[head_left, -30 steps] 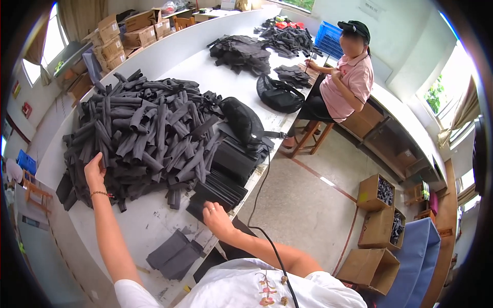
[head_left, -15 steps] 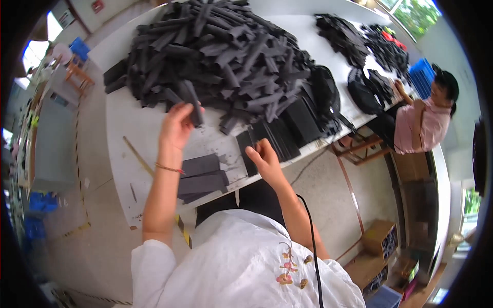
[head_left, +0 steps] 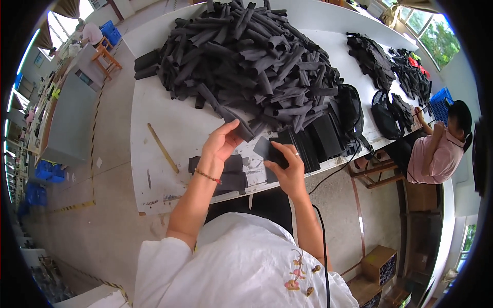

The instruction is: Assembling black foam components by peeling adhesive backing and sticking pieces together at a factory workbench.

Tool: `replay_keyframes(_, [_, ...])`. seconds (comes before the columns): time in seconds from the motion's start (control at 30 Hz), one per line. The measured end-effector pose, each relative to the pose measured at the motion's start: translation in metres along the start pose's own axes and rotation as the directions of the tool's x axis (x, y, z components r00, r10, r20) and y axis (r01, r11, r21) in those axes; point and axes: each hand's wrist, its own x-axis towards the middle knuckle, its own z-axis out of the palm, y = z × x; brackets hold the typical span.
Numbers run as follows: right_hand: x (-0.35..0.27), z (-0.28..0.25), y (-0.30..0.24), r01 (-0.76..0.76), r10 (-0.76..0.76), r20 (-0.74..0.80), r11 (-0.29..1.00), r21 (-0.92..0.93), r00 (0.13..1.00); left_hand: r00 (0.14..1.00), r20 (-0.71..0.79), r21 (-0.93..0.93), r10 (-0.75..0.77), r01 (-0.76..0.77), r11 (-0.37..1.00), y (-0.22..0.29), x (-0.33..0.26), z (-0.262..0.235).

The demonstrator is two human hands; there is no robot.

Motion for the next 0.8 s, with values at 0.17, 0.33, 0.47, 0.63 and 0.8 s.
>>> replay_keyframes(0.17, [0.005, -0.003, -0.005, 0.026, -0.028, -0.044, 0.999, -0.027, 0.999, 0.997, 0.074, 0.081, 0.011, -0.017, 0.997, -0.002, -0.001, 0.01])
replay_keyframes(0.33, [0.011, -0.004, -0.006, 0.097, -0.107, -0.039, 0.975, -0.202, 0.993, 0.997, 0.055, 0.163, 0.05, -0.059, 0.985, -0.007, 0.0, 0.013])
replay_keyframes(0.47, [0.018, -0.006, -0.012, 0.203, -0.224, -0.026, 0.922, -0.331, 0.974, 0.997, 0.073, 0.218, 0.015, -0.031, 0.976, -0.01, -0.001, 0.017])
replay_keyframes(0.63, [0.02, -0.006, -0.015, 0.267, -0.322, -0.021, 0.816, -0.514, 0.946, 0.996, 0.081, 0.214, -0.031, 0.013, 0.977, -0.01, -0.005, 0.016])
replay_keyframes(0.8, [0.017, -0.002, -0.013, 0.286, -0.382, -0.031, 0.741, -0.608, 0.924, 0.998, 0.06, 0.128, -0.009, 0.001, 0.992, -0.017, -0.011, 0.02])
